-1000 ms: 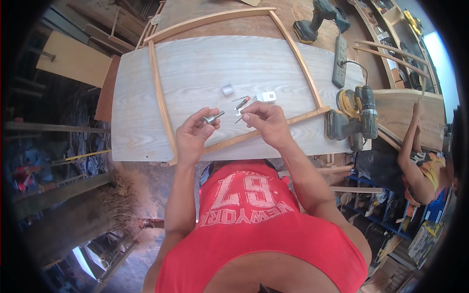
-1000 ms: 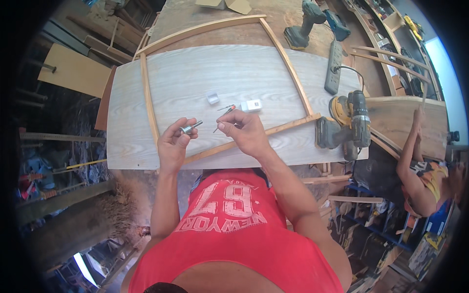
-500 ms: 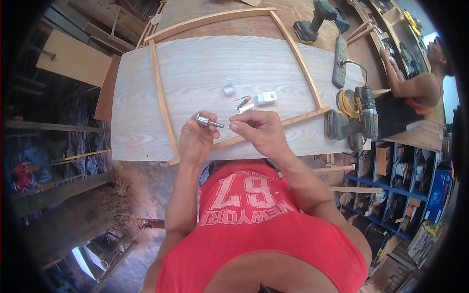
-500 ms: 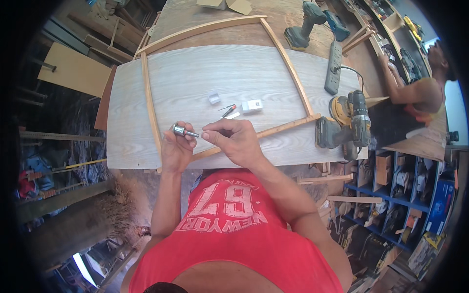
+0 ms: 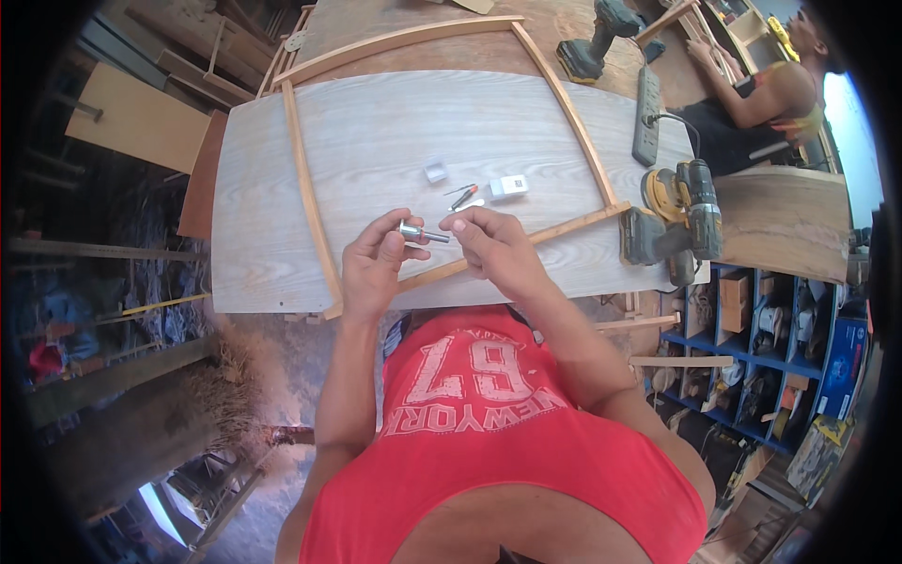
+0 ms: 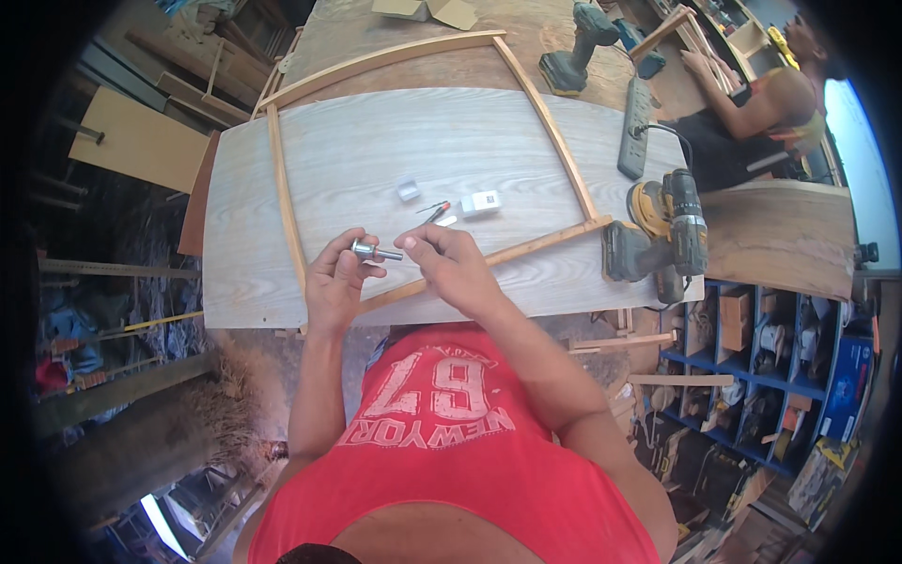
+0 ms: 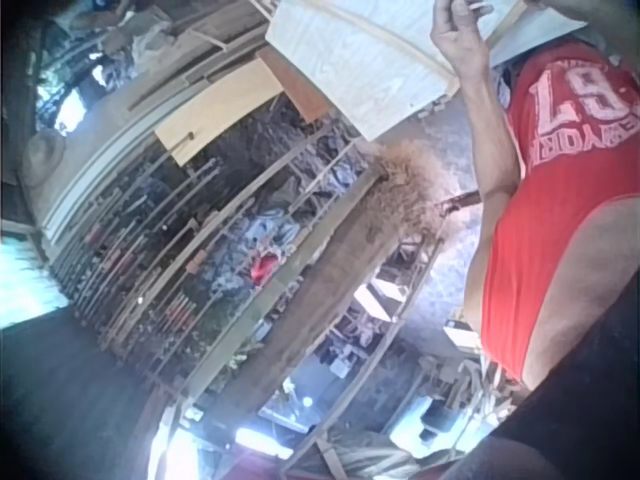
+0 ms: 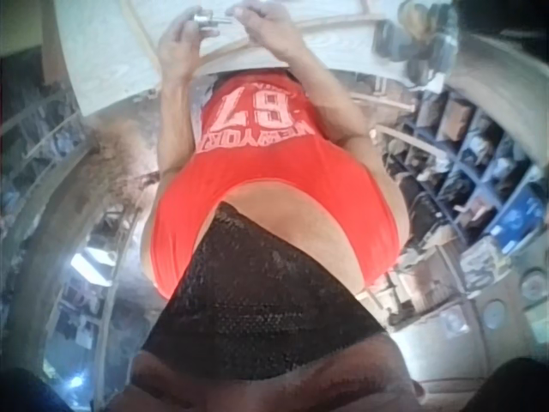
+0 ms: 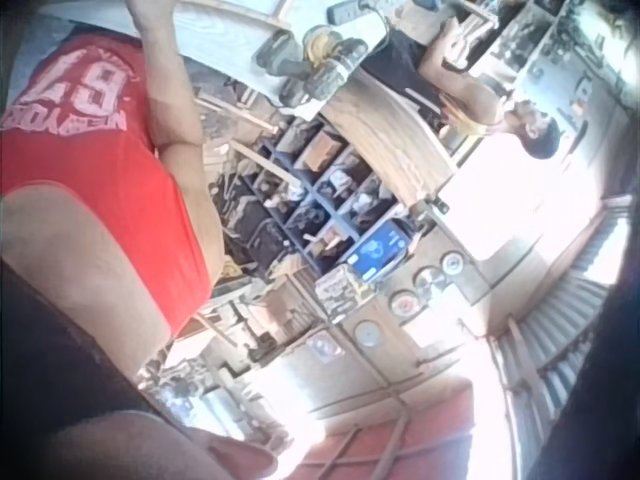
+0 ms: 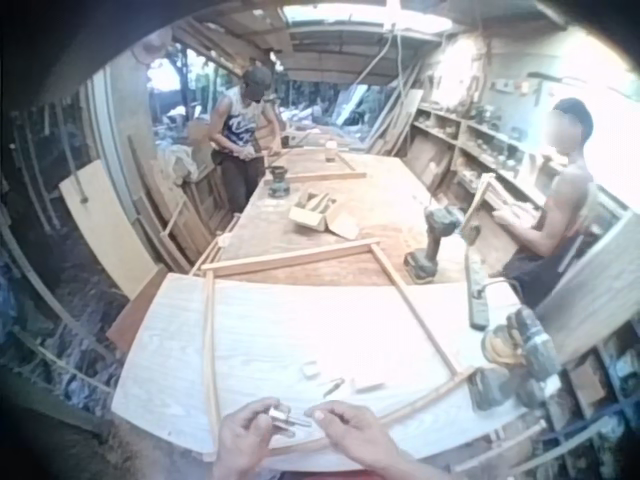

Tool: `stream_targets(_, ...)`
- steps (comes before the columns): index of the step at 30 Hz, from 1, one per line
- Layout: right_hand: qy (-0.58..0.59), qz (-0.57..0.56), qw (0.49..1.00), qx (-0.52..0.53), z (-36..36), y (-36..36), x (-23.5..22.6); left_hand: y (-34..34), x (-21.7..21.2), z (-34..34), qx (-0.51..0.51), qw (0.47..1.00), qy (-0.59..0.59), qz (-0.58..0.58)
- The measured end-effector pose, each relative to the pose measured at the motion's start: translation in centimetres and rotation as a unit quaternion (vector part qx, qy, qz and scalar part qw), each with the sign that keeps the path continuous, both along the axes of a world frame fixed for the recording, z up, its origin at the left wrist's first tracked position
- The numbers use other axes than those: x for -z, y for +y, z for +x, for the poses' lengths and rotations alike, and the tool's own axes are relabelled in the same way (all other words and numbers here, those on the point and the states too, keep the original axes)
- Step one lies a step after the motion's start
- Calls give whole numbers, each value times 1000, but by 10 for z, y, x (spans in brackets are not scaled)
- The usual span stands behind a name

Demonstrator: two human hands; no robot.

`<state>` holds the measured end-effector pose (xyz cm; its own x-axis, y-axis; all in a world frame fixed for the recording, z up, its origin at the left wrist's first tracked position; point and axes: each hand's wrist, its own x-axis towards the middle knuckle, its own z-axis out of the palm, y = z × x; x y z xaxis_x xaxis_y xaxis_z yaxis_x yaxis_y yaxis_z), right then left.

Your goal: The person is seen assembling a small metal bolt and washer hardware kit.

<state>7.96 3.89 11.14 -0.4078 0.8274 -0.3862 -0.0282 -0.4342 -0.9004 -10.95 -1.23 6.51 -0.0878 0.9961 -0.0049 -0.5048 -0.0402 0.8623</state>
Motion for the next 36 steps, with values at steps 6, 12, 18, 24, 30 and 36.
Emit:
stream_targets(6,-143,152,970,-128,-1,-1,2,-4,5,2,0,992,112,61)
stream_targets(12,-189,263,927,-187,-1,-7,7,-16,10,3,2,990,142,0)
stream_targets(18,-185,305,901,-245,1,-7,19,-26,-2,-14,84,917,387,45)
stream_targets(24,-186,466,839,-211,-3,1,24,-28,-8,-5,42,984,164,-46)
stream_targets(30,-244,560,773,-174,-6,5,25,-22,-19,-3,43,949,301,-85)
stream_targets(36,-243,596,738,-202,1,17,9,-16,-33,-16,164,824,541,-30)
